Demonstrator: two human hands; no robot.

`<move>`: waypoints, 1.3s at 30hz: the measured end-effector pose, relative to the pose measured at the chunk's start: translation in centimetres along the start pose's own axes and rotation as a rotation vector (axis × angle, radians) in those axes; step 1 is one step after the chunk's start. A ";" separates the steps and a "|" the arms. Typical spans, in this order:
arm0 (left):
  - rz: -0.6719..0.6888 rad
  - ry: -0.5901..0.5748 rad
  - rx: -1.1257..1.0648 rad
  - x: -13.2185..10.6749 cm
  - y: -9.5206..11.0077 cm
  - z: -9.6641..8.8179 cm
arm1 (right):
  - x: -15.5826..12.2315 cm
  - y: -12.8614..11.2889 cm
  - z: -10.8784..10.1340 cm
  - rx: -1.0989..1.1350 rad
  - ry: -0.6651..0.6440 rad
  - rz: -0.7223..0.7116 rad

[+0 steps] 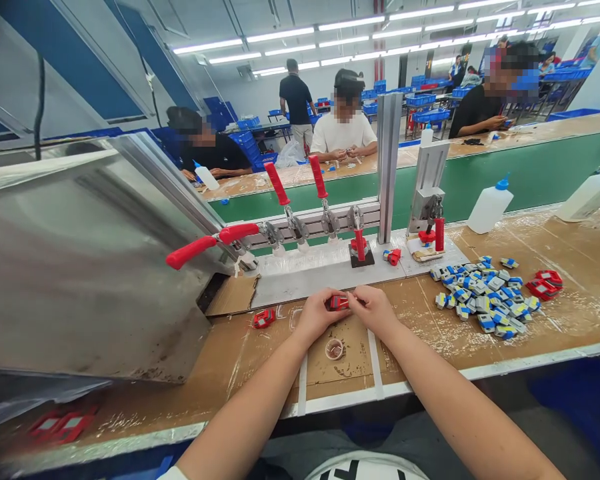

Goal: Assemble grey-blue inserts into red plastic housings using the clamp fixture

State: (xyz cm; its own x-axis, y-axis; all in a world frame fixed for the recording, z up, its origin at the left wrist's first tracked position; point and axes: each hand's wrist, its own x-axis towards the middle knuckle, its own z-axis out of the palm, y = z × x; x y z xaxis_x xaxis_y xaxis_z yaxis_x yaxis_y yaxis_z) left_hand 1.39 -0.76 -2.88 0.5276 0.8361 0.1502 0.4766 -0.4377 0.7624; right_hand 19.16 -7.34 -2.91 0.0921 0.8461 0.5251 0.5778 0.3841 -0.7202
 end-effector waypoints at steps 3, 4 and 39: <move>0.022 -0.011 0.017 0.1 0.0 0.1 | 0.2 -0.1 0.0 0.015 0.027 0.012; 0.023 -0.019 0.010 0.1 0.0 0.1 | 0.2 -0.2 -0.1 0.015 0.054 0.017; -0.041 -0.083 -0.219 0.3 -0.3 -0.1 | -0.3 -1.1 0.2 0.083 0.030 0.138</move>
State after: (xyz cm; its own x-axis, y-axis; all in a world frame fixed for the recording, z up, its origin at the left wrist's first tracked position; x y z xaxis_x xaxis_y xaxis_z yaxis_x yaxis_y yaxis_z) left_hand 1.33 -0.33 -2.95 0.5711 0.8178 0.0711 0.3396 -0.3142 0.8865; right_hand 18.33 -7.88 -2.40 0.1906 0.8820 0.4310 0.4888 0.2955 -0.8208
